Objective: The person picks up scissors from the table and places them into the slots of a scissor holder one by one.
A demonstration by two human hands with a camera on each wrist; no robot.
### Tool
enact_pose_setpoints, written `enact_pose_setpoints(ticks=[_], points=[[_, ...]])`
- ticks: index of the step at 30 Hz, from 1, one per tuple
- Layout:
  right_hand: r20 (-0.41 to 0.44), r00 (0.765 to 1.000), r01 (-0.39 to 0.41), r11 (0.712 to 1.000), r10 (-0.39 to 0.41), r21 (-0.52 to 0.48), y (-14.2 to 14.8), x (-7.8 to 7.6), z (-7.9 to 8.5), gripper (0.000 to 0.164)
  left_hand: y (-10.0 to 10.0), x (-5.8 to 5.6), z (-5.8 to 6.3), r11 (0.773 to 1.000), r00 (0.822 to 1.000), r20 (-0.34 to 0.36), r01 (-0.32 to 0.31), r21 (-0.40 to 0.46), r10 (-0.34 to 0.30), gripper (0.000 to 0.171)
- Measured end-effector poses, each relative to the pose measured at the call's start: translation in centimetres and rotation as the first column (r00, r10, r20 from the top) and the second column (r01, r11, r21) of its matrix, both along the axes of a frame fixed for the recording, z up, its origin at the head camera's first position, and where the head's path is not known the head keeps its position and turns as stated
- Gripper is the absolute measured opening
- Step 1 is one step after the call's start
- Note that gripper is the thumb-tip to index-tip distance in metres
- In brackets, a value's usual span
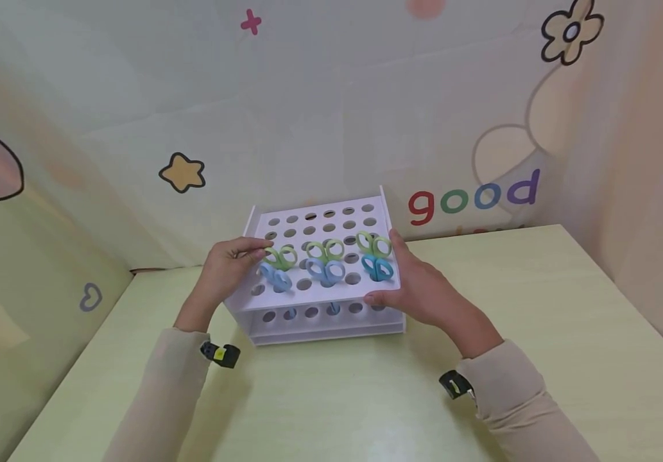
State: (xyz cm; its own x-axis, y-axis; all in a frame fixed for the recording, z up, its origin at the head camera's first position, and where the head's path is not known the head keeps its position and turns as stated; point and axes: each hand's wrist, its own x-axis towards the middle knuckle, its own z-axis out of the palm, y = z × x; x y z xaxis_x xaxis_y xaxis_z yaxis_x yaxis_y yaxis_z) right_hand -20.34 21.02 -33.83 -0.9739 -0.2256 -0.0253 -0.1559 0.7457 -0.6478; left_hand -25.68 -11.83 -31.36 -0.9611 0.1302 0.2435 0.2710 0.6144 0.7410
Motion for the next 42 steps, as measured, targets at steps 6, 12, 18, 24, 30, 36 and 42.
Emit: enact_pose_setpoints(ticks=[6,12,18,24,30,36,42], points=[[-0.004,1.000,0.007,1.000,-0.007,0.002,0.1,-0.1,0.2,0.127,0.1,-0.2,0.3,0.999,0.999,-0.013,0.052,0.005,-0.051,0.023],[-0.002,1.000,0.007,1.000,-0.007,-0.003,0.1,0.0,0.5,0.127,0.0,-0.1,0.5,0.993,0.993,-0.016,0.118,-0.008,-0.118,0.026],[-0.001,1.000,0.012,1.000,-0.012,-0.004,0.1,0.1,0.5,0.128,0.0,0.2,0.6,0.993,0.992,-0.033,0.121,-0.010,-0.121,0.033],[-0.003,1.000,0.024,1.000,-0.024,0.000,0.4,0.0,0.1,0.129,-0.1,0.8,0.0,0.998,0.998,-0.027,0.056,0.010,-0.056,0.044],[-0.002,1.000,0.027,1.000,-0.027,-0.009,0.6,-0.2,-0.1,0.129,-0.2,2.2,-1.1,0.993,0.998,-0.043,0.040,0.114,-0.035,0.041],[0.004,1.000,0.023,1.000,-0.023,-0.009,0.1,-0.2,-0.2,0.127,-0.4,3.6,-2.0,0.998,0.994,-0.098,0.057,0.025,-0.054,0.030],[0.003,1.000,0.020,1.000,-0.020,-0.007,-0.1,-0.2,-0.4,0.127,-0.2,4.0,-2.3,1.000,0.992,-0.124,0.019,0.016,-0.017,0.023]])
